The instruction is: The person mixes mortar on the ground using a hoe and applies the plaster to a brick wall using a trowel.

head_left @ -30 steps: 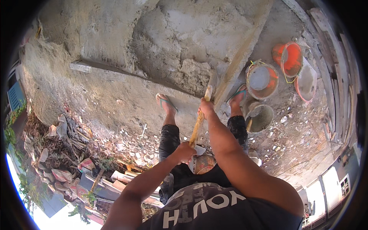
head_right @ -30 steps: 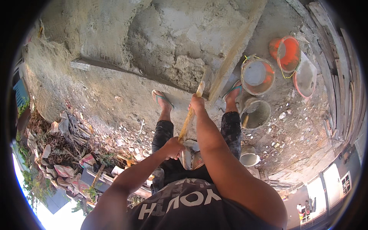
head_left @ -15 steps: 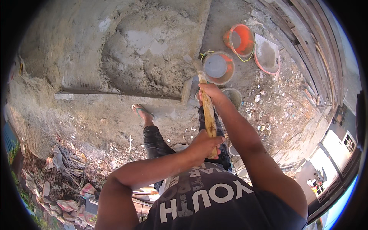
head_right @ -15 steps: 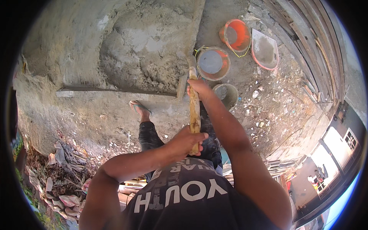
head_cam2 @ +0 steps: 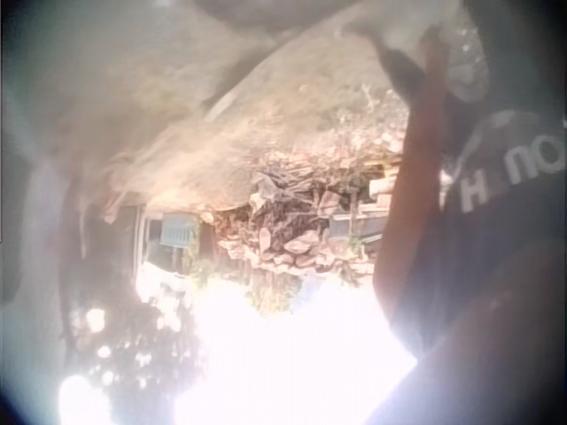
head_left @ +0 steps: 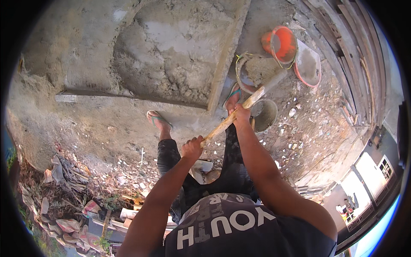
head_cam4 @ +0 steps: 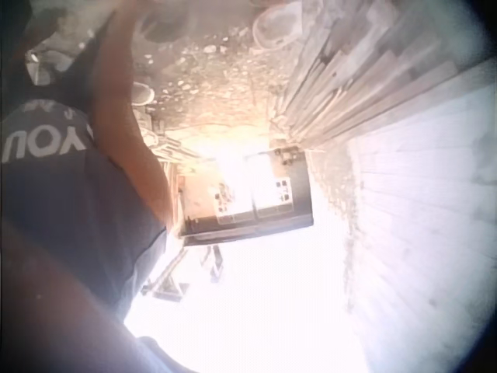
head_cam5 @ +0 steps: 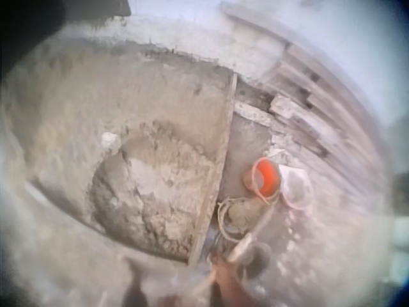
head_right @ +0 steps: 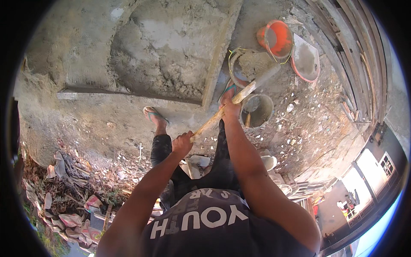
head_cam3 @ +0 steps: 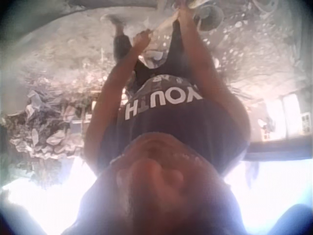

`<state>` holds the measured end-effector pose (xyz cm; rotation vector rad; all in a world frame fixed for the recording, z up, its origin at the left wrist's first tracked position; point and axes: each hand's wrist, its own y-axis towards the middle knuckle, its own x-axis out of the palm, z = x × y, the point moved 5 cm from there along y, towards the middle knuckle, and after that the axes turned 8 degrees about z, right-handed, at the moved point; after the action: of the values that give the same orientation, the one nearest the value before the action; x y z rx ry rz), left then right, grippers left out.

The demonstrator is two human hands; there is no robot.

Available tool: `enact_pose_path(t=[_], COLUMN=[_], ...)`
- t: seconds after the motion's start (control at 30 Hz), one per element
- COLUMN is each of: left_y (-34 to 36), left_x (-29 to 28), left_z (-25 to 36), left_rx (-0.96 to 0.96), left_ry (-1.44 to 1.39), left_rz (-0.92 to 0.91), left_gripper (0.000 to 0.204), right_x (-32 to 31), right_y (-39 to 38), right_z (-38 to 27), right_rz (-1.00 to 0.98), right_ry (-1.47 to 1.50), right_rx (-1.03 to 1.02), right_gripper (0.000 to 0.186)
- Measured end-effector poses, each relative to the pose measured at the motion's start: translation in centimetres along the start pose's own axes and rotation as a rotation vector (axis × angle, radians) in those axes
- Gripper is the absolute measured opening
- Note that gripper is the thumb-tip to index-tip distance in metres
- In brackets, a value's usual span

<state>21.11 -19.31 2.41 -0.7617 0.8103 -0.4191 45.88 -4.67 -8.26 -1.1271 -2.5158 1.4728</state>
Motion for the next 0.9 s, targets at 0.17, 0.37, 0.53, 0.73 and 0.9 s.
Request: enact_pose_path(t=[0.17, 0.37, 0.53, 0.73, 0.9], left_y=[1.1, -2.2, 5.2, 4.1, -2.3], left_x=[3.6, 1.4, -2.8, -2.7, -1.6], left_z=[-6.8, 3.7, 4.5, 0.0, -4.1], left_rx=[-0.095, -0.161, -0.344, -0.555, -0.635], left_ry=[-0.036, -0.638, -1.037, -1.097, -0.943], left_rz=[-0.01, -0.036, 0.056, -0.115, -0.201], left_gripper=[0.038, 0.045, 0.032, 0.031, 0.033], right_x=[3.5, 7.2, 21.9, 22.2, 18.0], right_y=[-5.5, -12.4, -7.1, -0.8, -7.9], right_z=[2.4, -8.1, -6.5, 4.2, 8.5], right_rz=[-0.121, -0.289, -0.367, -0.329, -0.2], right_ry=[-0.001, -0.384, -0.922, -1.005, -1.155], right_rx=[-0.193, -0.381, -0.488, -0.238, -0.241], right_gripper=[0.04, 0.044, 0.042, 0.043, 0.043])
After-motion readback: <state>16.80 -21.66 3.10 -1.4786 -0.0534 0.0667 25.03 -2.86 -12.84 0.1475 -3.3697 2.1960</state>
